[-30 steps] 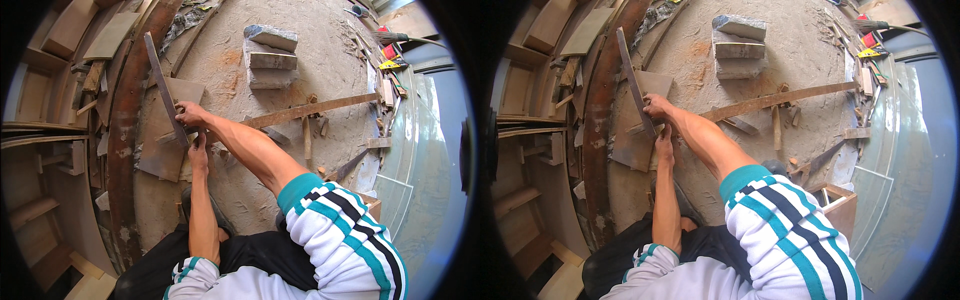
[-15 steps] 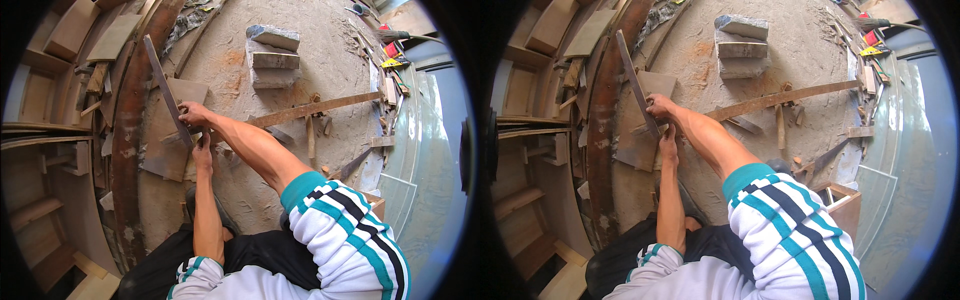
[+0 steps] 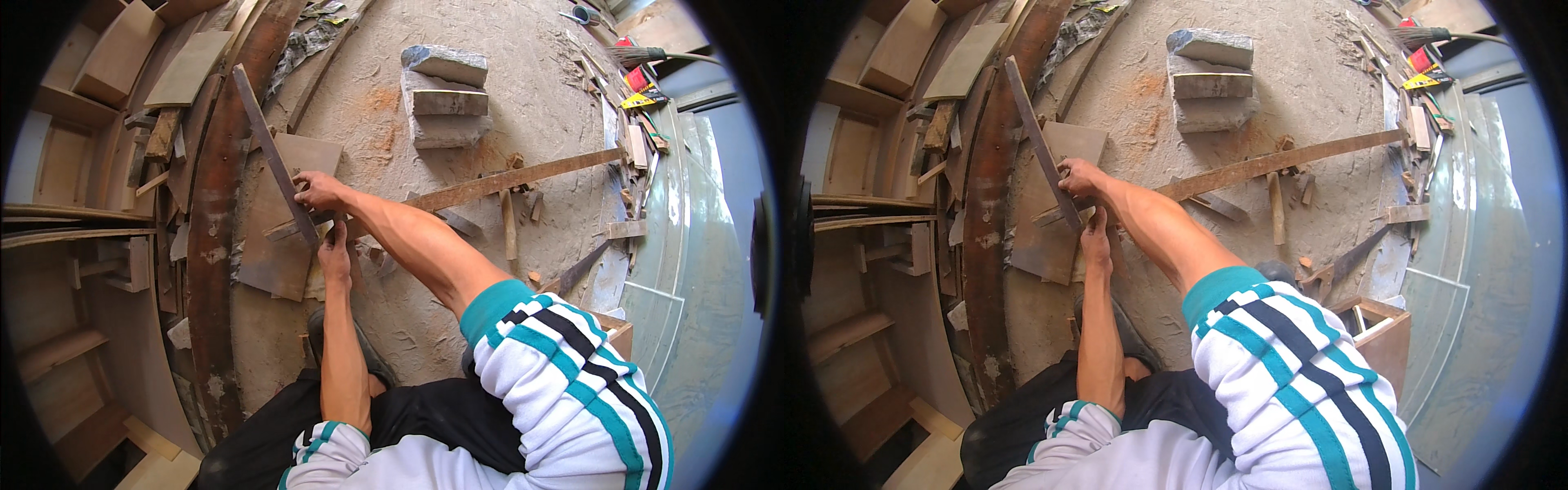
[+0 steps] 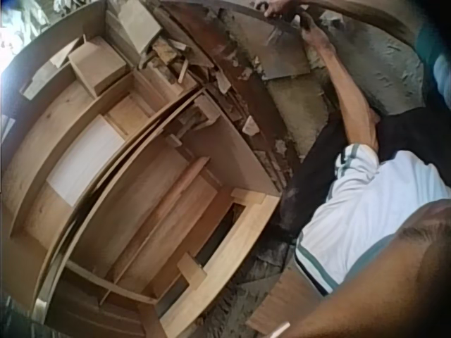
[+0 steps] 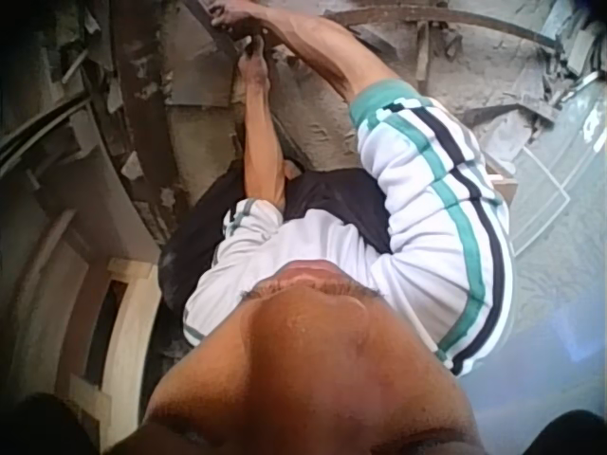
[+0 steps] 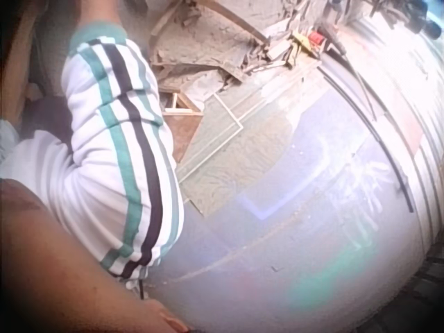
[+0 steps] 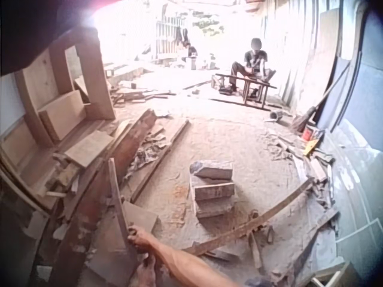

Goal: The person sits on the floor and assembles a wooden frame by hand. They align two long wooden strips and secure them together using nails and a hammer.

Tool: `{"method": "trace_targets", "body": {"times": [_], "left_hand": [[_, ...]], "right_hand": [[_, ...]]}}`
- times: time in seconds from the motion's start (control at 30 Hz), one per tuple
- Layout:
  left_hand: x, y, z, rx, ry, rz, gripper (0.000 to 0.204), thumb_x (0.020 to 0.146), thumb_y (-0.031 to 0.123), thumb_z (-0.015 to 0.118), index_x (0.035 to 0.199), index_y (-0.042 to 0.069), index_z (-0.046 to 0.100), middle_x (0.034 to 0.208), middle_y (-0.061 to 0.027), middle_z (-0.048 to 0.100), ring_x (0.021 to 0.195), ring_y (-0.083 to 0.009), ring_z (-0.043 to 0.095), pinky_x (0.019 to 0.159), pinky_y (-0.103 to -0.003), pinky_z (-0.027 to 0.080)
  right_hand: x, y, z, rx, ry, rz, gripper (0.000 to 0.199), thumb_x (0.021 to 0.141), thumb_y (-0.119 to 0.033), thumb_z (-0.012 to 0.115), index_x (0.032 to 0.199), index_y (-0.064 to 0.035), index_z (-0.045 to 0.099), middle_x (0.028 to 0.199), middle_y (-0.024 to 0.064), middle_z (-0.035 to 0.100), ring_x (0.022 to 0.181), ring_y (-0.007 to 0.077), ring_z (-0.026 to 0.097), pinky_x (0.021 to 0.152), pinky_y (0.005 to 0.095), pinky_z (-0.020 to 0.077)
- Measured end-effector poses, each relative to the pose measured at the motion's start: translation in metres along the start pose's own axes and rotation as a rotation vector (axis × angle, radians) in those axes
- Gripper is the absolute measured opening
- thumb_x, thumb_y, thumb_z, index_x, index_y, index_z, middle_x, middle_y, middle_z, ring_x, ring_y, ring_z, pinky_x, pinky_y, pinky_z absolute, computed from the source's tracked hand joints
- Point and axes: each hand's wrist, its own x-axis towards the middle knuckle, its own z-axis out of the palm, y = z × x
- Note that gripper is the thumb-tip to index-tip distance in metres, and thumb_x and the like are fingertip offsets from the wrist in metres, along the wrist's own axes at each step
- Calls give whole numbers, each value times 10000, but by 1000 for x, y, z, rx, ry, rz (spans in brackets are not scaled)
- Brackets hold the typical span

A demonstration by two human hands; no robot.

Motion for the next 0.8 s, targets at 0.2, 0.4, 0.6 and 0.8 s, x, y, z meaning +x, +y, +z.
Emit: {"method": "trace_targets", "body": {"times": [0.2, 0.4, 0.6, 0.8], "left_hand": [[-1, 1, -2, -12, 6, -4, 550, 936, 489, 738, 1202, 11, 682, 897, -17, 707, 717, -109, 635, 619, -282, 500], [2, -4, -2, 10, 0, -7, 583, 929, 503, 740, 1227, 7, 676, 927, -17, 712, 740, -112, 648, 627, -286, 510], [3, -5, -6, 12, -6, -28, 624, 917, 517, 750, 1248, -6, 666, 963, -19, 709, 772, -117, 653, 643, -289, 508], [3, -4, -5, 19, -4, -36, 654, 911, 521, 756, 1266, -19, 655, 989, -19, 699, 799, -119, 649, 647, -293, 503]], "right_hand": [[-1, -3, 2, 60, 2, -14, 517, 880, -128, 724, 1363, -15, 579, 1015, 183, 754, 839, 252, 748, 737, 378, 607], [-2, -3, 0, 64, -11, 1, 523, 890, -127, 719, 1379, -22, 567, 1030, 193, 753, 846, 260, 752, 725, 396, 614], [-6, -9, -1, 53, -9, 28, 520, 889, -133, 724, 1375, -24, 573, 1043, 189, 751, 861, 259, 752, 736, 392, 616], [-6, -8, -1, 47, 13, 0, 500, 875, -134, 732, 1338, -2, 600, 1068, 196, 746, 872, 257, 753, 756, 381, 615]]}}
